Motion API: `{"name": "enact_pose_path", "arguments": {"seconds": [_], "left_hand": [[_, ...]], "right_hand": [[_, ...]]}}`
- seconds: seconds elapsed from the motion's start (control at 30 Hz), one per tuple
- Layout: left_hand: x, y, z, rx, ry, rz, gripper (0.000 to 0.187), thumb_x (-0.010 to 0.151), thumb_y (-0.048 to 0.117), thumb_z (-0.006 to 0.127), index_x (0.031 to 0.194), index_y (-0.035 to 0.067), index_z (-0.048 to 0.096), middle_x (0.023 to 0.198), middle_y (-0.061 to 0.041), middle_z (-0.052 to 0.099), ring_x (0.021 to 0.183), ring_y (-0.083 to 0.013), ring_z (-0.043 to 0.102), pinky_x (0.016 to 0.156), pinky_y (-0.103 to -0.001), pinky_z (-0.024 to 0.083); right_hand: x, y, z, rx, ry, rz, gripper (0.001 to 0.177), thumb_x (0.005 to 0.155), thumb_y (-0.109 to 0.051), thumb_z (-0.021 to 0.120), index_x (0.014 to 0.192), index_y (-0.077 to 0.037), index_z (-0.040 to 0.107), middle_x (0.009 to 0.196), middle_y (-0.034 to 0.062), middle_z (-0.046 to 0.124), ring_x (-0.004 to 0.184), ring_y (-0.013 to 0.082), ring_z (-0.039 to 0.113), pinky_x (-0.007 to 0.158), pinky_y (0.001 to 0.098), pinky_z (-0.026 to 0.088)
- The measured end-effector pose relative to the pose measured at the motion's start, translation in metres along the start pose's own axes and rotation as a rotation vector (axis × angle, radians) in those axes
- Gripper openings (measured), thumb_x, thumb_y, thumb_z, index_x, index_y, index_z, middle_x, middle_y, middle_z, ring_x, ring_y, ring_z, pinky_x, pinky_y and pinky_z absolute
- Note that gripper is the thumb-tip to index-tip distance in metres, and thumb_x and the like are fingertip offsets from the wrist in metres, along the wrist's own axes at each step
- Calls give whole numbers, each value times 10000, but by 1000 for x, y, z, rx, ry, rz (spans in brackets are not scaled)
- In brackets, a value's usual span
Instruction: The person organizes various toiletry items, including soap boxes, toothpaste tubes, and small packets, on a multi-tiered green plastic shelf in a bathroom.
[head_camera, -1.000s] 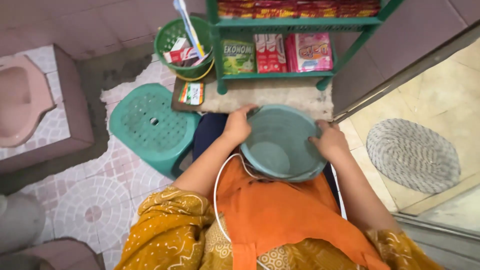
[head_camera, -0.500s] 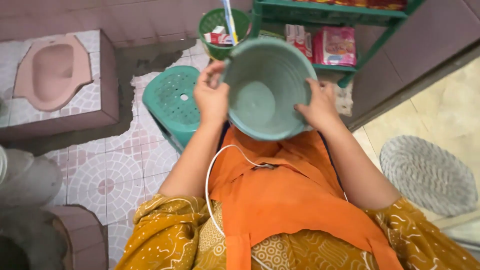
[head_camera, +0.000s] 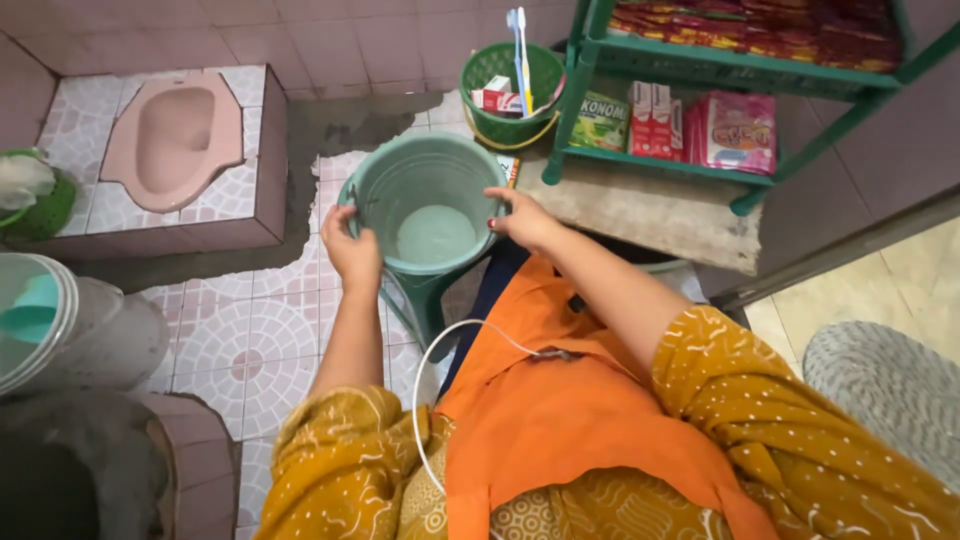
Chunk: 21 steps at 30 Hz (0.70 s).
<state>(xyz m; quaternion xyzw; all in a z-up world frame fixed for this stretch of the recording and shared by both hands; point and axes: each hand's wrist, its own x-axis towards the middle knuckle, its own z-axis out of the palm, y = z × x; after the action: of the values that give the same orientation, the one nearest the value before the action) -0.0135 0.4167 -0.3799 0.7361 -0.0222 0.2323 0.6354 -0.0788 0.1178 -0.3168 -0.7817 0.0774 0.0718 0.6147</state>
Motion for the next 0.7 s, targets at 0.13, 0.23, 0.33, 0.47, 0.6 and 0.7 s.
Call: {"name": "enact_pose_path", "arguments": {"seconds": [0.13,0.23,0.33,0.47,0.6,0.7], "left_hand": [[1,72,8,594,-251,-47,595,723,59,748,1296,60,588,1552,-266,280,1444,-465,312,1140,-553,299],[-3,125,41,689,-298,135,647,734,112,788,1341,54,571,1545,-271,301,1463,-521,258,1134,-662,165],[-11,163,82,433,-405,250,595,806,111,766,1364,49,570,1569,-248,347,1483,-505,285,1181,-638,172],[1,231,140,171,-502,363,481,862,80,706,1331,64,603,1513,-193,515,1477,-423,420,1232,-562,290],[37,308,189,104,-487,549,403,912,49,699,1306,37,616,1382,-150,657,1415,-365,564,1258,-523,334],[75,369,223,22,-402,602,435,825,49,694,1252,32,614,1281,-147,663,1262,-327,623,1219,-500,365]], "right_hand": [[-12,0,-9,-210,29,-150,699,819,8,745,1477,-128,552,1373,187,581,1236,265,566,1026,325,480],[-32,-29,-21,-295,57,-364,765,800,6,772,1506,-99,498,1502,209,447,1368,309,462,1117,363,413],[-61,-75,-42,-163,17,-359,761,817,-6,739,1518,-109,462,1600,187,302,1420,324,412,1048,365,462],[-95,-155,-110,-171,-52,-461,569,898,-25,660,1451,-99,550,1443,137,534,1233,305,601,1003,388,542],[-120,-219,-201,-531,166,-855,330,915,1,695,1241,-35,662,1183,148,694,1086,347,662,960,444,539],[-119,-263,-253,-512,310,-937,266,857,46,669,1116,-12,671,1045,138,705,977,311,717,945,450,559]]}}
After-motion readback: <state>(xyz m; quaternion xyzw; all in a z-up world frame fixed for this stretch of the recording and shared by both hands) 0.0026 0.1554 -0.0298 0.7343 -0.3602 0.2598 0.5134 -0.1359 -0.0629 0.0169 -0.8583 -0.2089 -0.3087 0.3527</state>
